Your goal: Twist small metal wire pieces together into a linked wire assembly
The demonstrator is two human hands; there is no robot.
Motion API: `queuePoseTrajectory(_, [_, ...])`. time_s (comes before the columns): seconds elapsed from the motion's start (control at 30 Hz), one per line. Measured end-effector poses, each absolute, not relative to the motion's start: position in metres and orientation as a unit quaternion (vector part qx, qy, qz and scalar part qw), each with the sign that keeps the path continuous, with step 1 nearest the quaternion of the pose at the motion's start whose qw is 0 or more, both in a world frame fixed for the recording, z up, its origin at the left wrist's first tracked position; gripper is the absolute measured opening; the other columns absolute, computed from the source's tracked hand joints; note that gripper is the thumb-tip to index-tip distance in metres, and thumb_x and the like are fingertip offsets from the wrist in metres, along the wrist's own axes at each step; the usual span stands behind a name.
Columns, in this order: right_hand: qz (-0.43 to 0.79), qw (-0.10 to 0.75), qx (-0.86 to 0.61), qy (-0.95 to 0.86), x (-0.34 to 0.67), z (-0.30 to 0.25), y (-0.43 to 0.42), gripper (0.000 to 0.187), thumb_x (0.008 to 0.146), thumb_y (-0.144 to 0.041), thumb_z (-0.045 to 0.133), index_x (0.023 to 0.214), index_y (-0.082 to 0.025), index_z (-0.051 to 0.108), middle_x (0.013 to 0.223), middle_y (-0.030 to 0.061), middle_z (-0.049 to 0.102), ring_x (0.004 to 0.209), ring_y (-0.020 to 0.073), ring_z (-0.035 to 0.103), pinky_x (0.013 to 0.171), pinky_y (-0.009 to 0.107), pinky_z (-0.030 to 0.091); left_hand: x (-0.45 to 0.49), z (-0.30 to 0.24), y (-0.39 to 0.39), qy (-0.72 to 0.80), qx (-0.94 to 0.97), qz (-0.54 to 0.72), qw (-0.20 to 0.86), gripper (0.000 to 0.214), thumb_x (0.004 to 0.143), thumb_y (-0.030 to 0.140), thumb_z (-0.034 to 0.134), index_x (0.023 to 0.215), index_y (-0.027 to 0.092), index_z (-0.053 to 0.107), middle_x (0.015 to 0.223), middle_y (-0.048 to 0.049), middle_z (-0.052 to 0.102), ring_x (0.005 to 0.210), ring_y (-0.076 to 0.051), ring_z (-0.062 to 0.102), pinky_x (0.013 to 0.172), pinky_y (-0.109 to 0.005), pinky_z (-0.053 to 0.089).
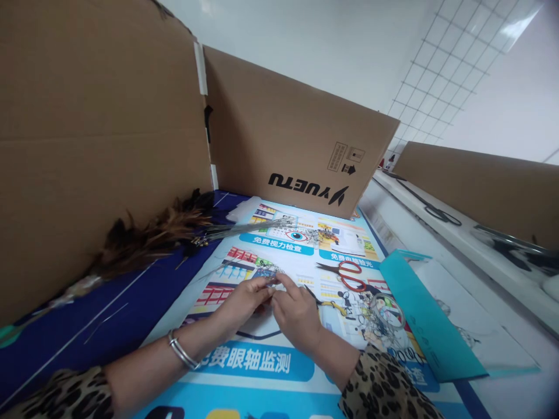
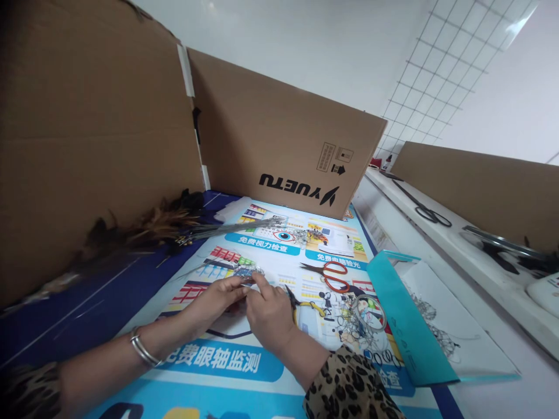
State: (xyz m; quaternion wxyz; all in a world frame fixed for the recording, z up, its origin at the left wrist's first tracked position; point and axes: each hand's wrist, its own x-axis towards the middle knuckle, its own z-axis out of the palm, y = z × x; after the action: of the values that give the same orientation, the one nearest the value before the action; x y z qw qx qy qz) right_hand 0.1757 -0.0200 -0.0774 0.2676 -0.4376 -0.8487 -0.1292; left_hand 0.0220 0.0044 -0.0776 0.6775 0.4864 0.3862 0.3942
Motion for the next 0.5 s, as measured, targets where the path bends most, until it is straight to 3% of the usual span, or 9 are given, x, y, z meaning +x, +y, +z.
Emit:
queuePoseTrajectory(0.23, [-0.140,0.289,-0.435,-0.841,0.1770,-0.0796,-0.0195,0.019,0.085,-0.022,0.046,0.093,-0.019,0.062,0.127,0.0082,0.051,0.083,0.0179,0.058,0.072,0.032,0.047,0.0207,-0.0761,0.0051,0.379,0.505,0.374,0.679,0.021,0.077,0.034,0.058,0.076,0.013,0.058,0.060,0.0013,0.056,0.050,-0.009,0.047,0.049,-0.020,0.035])
queuePoseTrajectory(0.5, [-0.134,0.301,-0.425,-0.843,0.1782,-0.0805,-0.0197,0.021,0.084,-0.023,0.047,0.098,-0.020,0.062,0.123,0.0074,0.054,0.085,0.0196,0.058,0.071,0.033,0.047,0.0174,-0.0767,0.0068,0.381,0.496,0.315,0.714,0.035,0.078,0.045,0.054,0.069,0.012,0.057,0.058,-0.0046,0.063,0.045,-0.010,0.053,0.041,-0.018,0.036])
